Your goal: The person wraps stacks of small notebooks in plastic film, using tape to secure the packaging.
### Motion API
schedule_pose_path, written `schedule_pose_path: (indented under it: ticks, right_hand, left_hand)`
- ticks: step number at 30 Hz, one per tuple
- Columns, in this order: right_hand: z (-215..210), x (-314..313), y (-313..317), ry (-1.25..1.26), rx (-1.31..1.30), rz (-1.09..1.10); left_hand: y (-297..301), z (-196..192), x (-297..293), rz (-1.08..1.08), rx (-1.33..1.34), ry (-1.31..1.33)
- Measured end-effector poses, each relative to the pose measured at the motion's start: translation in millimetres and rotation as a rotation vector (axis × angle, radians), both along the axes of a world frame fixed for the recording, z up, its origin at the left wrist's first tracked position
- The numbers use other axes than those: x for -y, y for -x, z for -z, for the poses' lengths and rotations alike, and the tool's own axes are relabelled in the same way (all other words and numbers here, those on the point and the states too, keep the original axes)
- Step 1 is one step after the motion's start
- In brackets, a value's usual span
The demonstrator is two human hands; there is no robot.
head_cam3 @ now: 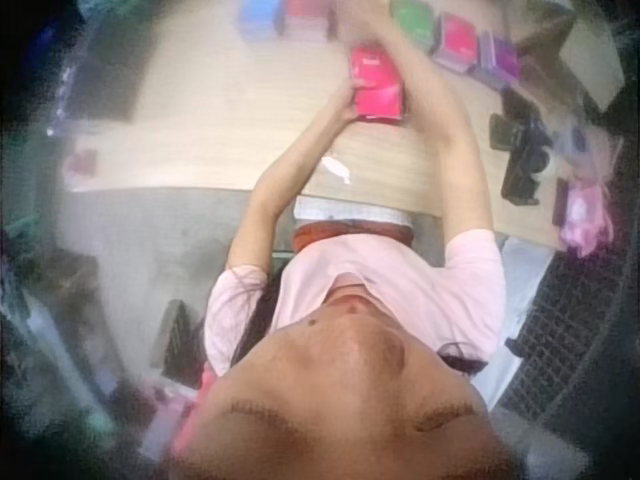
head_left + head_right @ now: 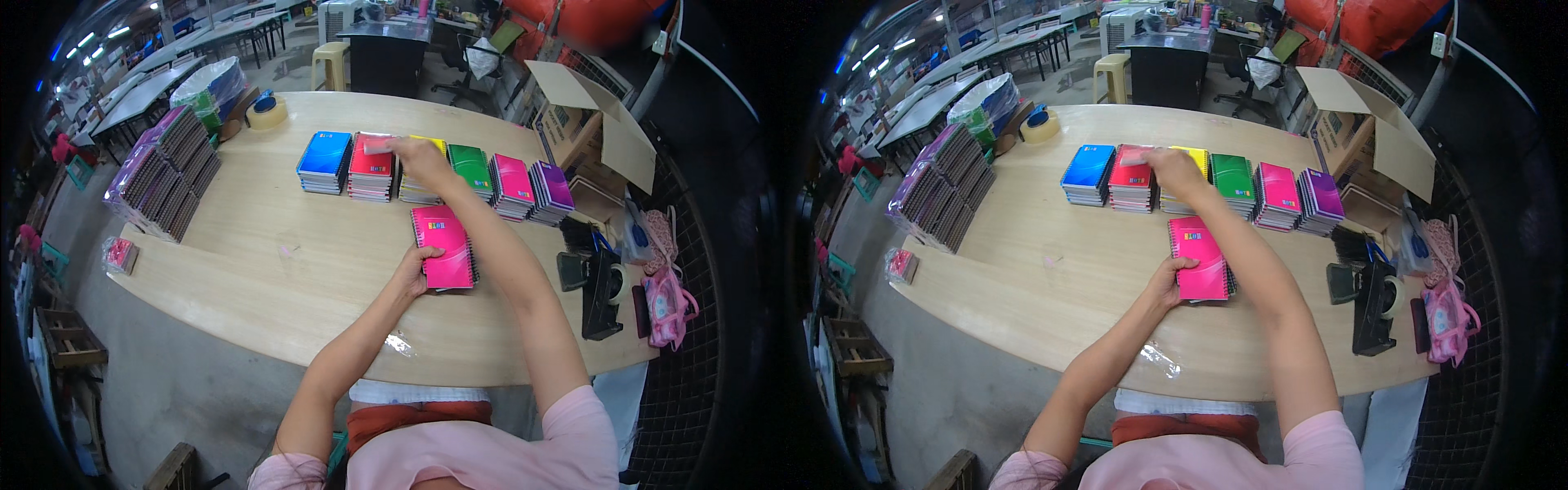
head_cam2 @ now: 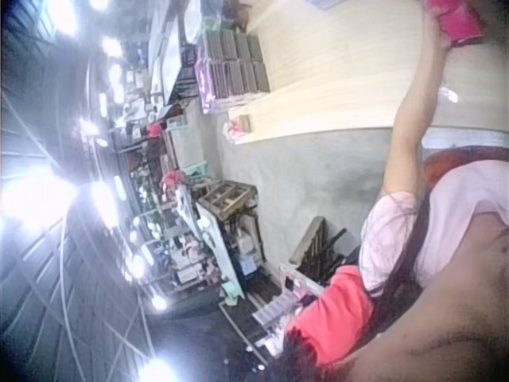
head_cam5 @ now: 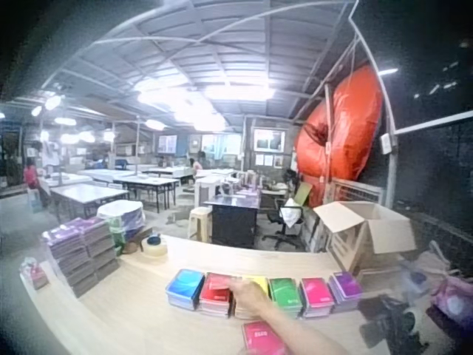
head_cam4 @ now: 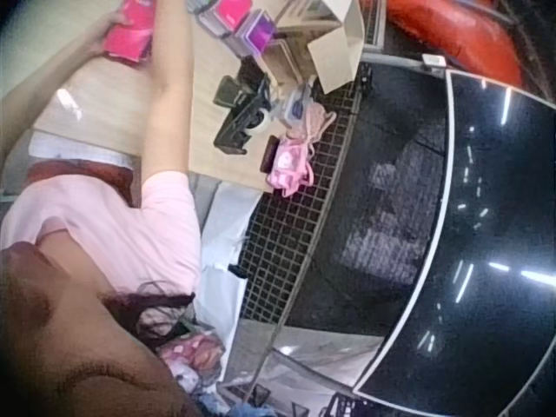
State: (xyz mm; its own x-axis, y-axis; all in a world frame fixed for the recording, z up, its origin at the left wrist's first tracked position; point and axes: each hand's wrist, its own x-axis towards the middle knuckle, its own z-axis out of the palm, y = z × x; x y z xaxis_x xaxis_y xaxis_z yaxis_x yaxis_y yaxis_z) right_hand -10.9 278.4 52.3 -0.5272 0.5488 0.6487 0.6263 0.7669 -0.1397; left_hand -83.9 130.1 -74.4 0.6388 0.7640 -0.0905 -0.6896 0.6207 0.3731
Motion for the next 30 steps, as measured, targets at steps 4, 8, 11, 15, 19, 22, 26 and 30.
schedule_pose_path:
  ticks: [4, 8, 11, 15, 19, 22, 26, 30]
  right_hand:
    - [-34, 24, -43, 0.182, -0.414, 0.217]
    - [-72, 59, -91, 0.763, -1.031, -0.011]
    - [-77, 75, -130, 0.832, -1.111, -0.056]
    - [-79, 95, -143, 0.879, -1.296, -0.173]
    - [-72, 105, -150, 0.829, -1.35, -0.298]
    - [-62, 102, -151, 0.743, -1.151, -0.698]
    - [-47, 121, -137, 0.919, -0.779, -0.917]
    - [-25, 133, -131, 0.973, -0.294, -0.542]
  left_hand:
    - [1, -1, 1, -0.019, 0.009, 0.107]
    - [4, 2, -3, 0.017, 0.075, 0.23]
    - [4, 0, -2, 0.069, 0.119, 0.265]
    - [3, 2, -1, 0.045, 0.215, 0.314]
    - [4, -1, 4, 0.12, 0.375, 0.156]
    - [12, -4, 5, 0.178, 0.336, -0.006]
    - [-2, -15, 24, 0.14, 0.052, -0.132]
    - [-4, -34, 35, 0.321, 0.327, 0.011]
